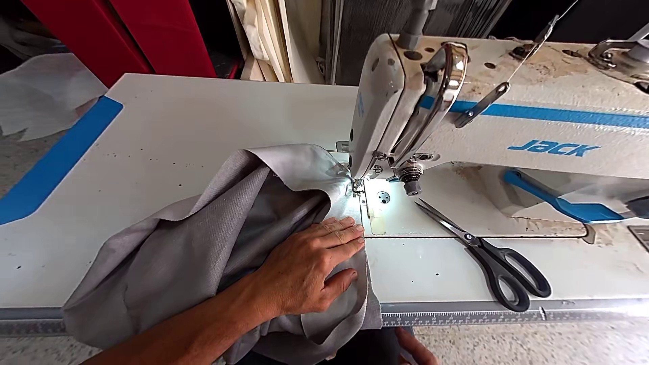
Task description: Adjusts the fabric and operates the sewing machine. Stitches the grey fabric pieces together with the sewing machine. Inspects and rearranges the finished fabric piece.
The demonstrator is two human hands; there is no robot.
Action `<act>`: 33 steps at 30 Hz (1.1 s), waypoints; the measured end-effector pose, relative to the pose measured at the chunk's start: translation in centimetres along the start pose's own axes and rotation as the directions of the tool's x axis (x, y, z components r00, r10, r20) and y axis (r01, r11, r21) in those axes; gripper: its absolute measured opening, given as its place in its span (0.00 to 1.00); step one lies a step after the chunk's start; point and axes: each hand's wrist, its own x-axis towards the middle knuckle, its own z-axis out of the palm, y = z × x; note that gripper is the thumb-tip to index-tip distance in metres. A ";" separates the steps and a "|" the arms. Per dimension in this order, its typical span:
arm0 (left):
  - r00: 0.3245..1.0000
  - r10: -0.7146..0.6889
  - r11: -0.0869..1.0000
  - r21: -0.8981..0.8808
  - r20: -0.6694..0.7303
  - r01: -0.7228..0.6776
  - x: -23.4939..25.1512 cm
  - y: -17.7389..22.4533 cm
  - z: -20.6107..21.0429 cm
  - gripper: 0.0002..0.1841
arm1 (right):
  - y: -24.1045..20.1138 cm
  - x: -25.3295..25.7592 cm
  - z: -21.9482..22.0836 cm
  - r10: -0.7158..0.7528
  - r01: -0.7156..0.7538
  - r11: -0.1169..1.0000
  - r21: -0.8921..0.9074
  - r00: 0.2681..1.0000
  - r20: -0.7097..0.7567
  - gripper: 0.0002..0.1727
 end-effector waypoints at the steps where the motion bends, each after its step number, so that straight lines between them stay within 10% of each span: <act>1: 1.000 0.000 1.000 0.001 0.002 0.000 0.0 0.0 0.0 0.24 | 0.0 0.2 0.3 -0.007 0.008 1.000 0.018 1.000 -0.007 0.30; 18: 0.999 -0.025 1.000 -0.015 0.025 0.025 0.9 -0.2 0.0 0.25 | -0.8 2.5 3.9 0.107 -0.092 0.910 0.405 0.994 -0.016 0.08; 24: 0.999 -0.037 0.999 -0.010 0.031 0.037 1.1 -0.3 0.0 0.26 | 0.1 2.9 4.1 0.103 -0.051 0.877 0.479 0.991 -0.082 0.42; 33: 0.999 -0.041 0.999 -0.004 0.036 0.041 1.5 -0.7 0.0 0.26 | -0.1 2.8 5.1 0.087 -0.060 0.799 0.598 0.996 -0.017 0.09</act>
